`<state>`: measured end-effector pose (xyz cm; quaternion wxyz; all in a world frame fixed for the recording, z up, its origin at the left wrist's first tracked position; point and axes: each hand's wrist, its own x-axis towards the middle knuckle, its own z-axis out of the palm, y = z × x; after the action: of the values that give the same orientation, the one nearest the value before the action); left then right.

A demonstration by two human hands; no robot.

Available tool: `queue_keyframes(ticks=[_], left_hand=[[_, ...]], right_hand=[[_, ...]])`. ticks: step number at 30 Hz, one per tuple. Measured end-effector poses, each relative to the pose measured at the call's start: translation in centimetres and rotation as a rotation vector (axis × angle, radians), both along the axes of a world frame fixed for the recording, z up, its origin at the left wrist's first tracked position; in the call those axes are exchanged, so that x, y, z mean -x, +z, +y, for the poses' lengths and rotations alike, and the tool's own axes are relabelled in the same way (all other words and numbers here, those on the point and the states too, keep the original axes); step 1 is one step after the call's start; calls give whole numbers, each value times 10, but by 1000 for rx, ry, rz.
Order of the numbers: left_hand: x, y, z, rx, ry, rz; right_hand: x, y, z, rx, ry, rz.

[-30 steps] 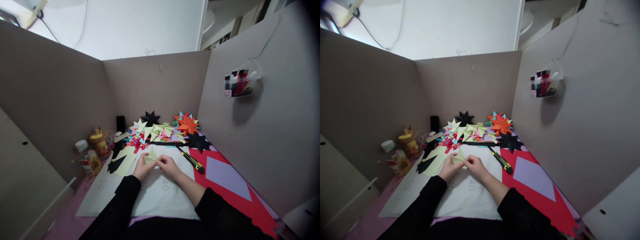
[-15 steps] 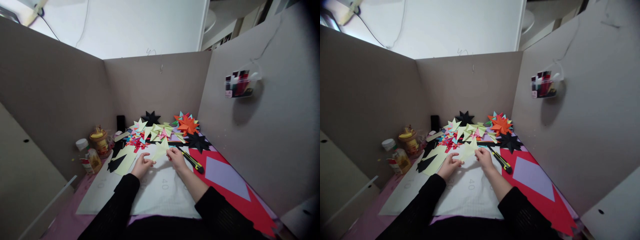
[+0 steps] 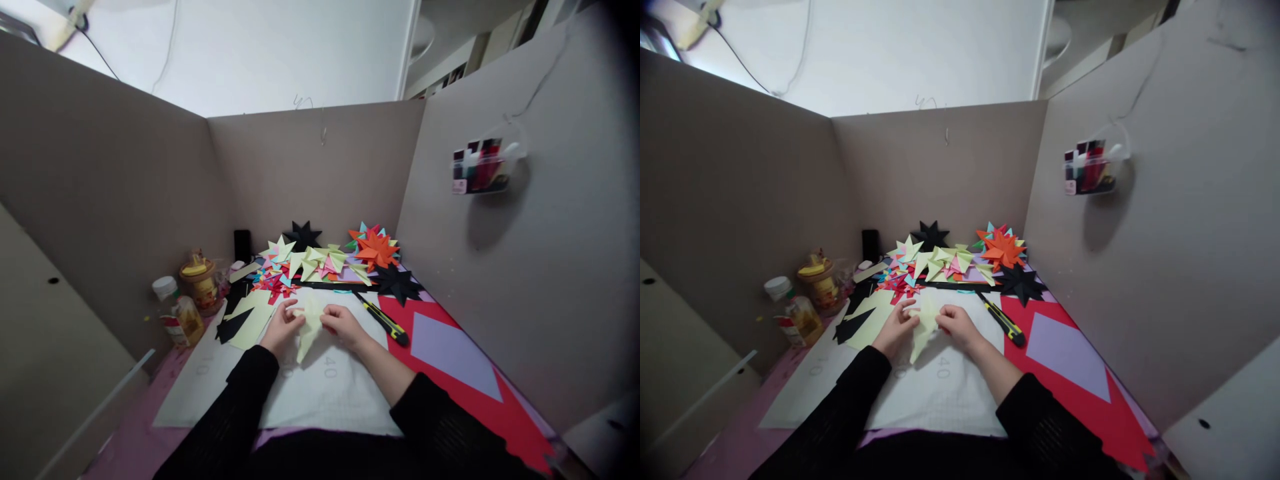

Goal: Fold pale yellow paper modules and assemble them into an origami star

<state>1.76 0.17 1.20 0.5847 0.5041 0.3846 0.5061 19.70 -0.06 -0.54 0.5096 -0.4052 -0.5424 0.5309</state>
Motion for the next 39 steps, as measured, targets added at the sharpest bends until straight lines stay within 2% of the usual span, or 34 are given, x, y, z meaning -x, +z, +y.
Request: queue_keyframes(ticks=[3,10,15,21,28,34,36,39], left_hand=[[-1,0,-2,25,-23,20],[-2,-1,-3,34,-95,90],[-2,-3,-2,35,-104,85],[-2,-4,1,-9,56,28],[3,-7,5,51,132,14],[7,-9,9,41,197,16],[7,-8,9,36,182,33],[7,-7,8,17,144,52]], right_hand=[[4,1,-5,-24,48,-59],[-1,2,-2,-121,-81,-127],[-3,0,-1,-137,-104,-165],[3,-6,-1,-226,-106,-108],[0,-10,1,-305,-83,-351],[-3,-4,-4,-498,1,-546],[-3,-5,-2,-443,-80,-499],[-5,-9,5,-283,-231,-305]])
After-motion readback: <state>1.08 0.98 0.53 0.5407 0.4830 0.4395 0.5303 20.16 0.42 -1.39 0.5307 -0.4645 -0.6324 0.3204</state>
